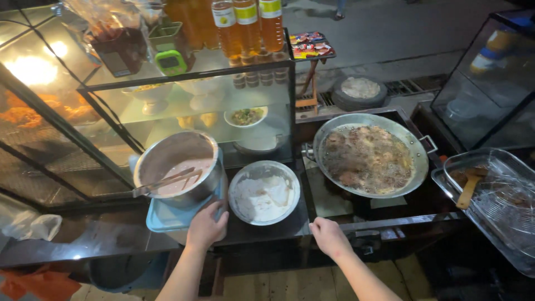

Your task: Coating chicken pieces in batter and flour and then deep frying them in a large wok.

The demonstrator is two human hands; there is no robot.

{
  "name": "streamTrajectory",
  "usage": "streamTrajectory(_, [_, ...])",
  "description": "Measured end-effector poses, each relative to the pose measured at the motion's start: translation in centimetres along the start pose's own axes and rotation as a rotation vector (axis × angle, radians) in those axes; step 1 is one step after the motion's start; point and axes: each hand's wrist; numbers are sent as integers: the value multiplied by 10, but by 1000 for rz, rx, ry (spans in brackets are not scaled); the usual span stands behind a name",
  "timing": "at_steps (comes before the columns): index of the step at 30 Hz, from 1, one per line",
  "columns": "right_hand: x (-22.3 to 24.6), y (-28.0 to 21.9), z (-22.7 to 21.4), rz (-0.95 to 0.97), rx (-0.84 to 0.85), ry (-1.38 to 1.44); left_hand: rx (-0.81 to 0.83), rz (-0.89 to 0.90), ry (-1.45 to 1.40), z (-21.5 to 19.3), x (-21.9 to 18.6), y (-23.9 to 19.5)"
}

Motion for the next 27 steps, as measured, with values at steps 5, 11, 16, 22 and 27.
streamTrajectory(5, [-21,9,10,-119,-69,66,-84,43,-24,8,6,2])
streamTrajectory(11, [-7,3,-11,-50,-28,52,-83,-28,-38,8,5,3])
streamTrajectory(16, [-6,3,-26,-8,11,0,-70,-61,-56,-1,-10,-2])
streamTrajectory(22, [-19,7,-27,29,1,7,-163,11,-80,8,-4,0])
streamTrajectory(27, [-38,14,-15,-51,-77,45,-141,-4,-71,6,-6,0])
Point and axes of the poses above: each hand's wrist, its own y-axis towards the middle knuckle, its own z-axis out of the palm, x = y × z, and after that the axes turned 4 degrees about -x, right-handed
